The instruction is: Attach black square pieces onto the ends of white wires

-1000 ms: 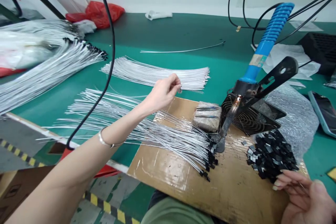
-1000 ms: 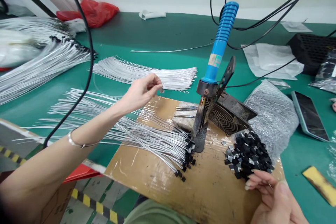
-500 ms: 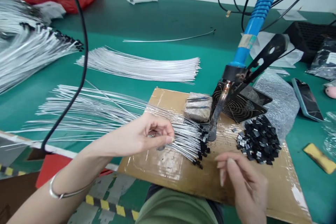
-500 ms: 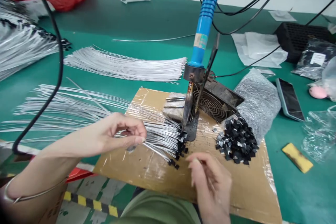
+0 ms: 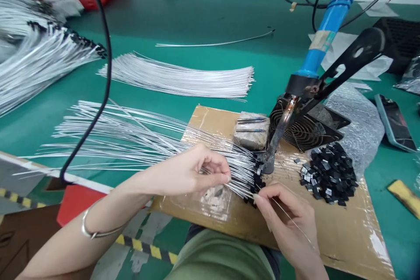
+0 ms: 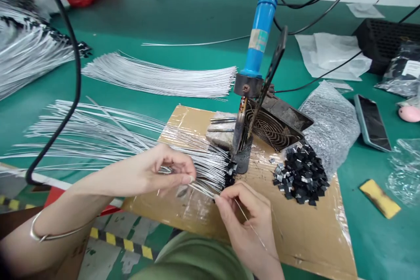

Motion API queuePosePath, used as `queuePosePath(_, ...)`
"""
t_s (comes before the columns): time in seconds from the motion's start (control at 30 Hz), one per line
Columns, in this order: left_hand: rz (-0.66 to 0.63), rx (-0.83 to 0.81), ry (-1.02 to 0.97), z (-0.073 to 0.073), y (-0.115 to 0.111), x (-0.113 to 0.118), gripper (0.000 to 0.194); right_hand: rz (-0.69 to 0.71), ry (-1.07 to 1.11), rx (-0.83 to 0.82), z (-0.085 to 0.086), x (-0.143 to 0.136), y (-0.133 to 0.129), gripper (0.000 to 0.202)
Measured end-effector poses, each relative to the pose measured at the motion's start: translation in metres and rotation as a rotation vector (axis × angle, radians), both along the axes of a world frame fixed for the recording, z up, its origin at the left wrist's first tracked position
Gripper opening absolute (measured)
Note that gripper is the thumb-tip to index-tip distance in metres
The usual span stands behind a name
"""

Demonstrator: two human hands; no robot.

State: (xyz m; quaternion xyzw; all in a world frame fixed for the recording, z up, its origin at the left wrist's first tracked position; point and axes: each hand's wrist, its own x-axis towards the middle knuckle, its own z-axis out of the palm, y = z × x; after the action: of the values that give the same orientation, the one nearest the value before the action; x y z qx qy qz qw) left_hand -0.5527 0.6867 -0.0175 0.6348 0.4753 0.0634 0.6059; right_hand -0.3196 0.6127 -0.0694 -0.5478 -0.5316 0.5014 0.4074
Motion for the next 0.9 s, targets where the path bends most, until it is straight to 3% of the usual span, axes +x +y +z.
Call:
queuePosePath(0.17,0.318,0.446,0.196,0.004,0.002,-0.006,0.035,-0.070,-0.013,-0.035,-0.004,0.002,-0.003,0.028)
queuePosePath(0.23,0.341,0.481,0.204,0.005,-0.005,-0.003,0.034,-0.073,-0.007,-0.050,-0.006,0.002,-0.004,0.029)
queuePosePath(0.5,-0.041,0.419,0.088,-0.006,-0.039,0.043,0.020,-0.017,-0.064,0.100,-0.007,0.004,-0.002,0.027)
queuePosePath(0.57,-0.023,0.302,0.060,-0.011,-0.040,0.049,0.015,-0.017,-0.066,0.116,-0.007,0.003,-0.003,0.027)
queuePosePath(0.73,0.166,-0.053,-0.171,-0.023,-0.033,0.053,0.021,-0.141,-0.018,0.073,-0.009,-0.008,-0.008,0.030)
queuePosePath(0.9,0.272,-0.075,-0.235,-0.017,-0.027,0.057,0.021,-0.367,0.237,-0.036,-0.018,-0.008,-0.008,0.032)
